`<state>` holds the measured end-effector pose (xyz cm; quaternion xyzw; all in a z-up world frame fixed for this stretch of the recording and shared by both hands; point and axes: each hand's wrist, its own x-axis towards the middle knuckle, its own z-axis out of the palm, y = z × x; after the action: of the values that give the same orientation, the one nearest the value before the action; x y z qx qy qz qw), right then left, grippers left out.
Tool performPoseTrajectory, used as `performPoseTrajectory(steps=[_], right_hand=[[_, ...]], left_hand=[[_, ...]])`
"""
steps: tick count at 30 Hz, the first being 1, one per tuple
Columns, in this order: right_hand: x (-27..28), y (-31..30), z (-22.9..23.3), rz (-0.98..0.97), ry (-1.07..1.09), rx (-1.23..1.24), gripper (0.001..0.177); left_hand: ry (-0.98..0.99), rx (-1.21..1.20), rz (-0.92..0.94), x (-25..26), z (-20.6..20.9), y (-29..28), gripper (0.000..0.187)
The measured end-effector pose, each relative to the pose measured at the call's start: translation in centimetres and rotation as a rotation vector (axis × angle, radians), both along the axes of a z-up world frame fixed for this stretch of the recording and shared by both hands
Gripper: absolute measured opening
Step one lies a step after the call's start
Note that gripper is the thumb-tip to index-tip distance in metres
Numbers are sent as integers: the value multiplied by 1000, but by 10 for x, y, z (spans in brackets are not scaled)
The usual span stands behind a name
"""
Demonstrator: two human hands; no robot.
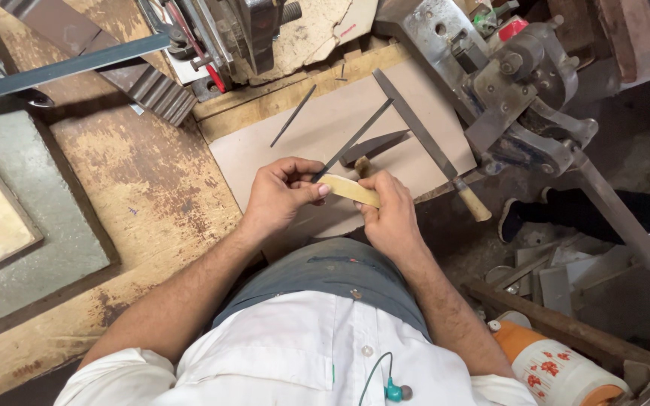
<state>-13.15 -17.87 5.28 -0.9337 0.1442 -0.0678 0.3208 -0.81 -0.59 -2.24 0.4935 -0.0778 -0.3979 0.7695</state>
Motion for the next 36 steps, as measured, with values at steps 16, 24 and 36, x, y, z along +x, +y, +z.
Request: performPoseTrajectory(steps=[16, 24, 36], right_hand=[[16, 7, 27, 67, -286, -312, 49], [17, 0, 43, 194, -338, -184, 66], [29, -15, 75, 530, -276, -20, 62]], left_hand=[[215, -7, -87, -12, 22, -1, 31], [-469, 268, -279, 19, 58, 25, 30], [-1719, -72, -530, 56, 132, 28, 25]])
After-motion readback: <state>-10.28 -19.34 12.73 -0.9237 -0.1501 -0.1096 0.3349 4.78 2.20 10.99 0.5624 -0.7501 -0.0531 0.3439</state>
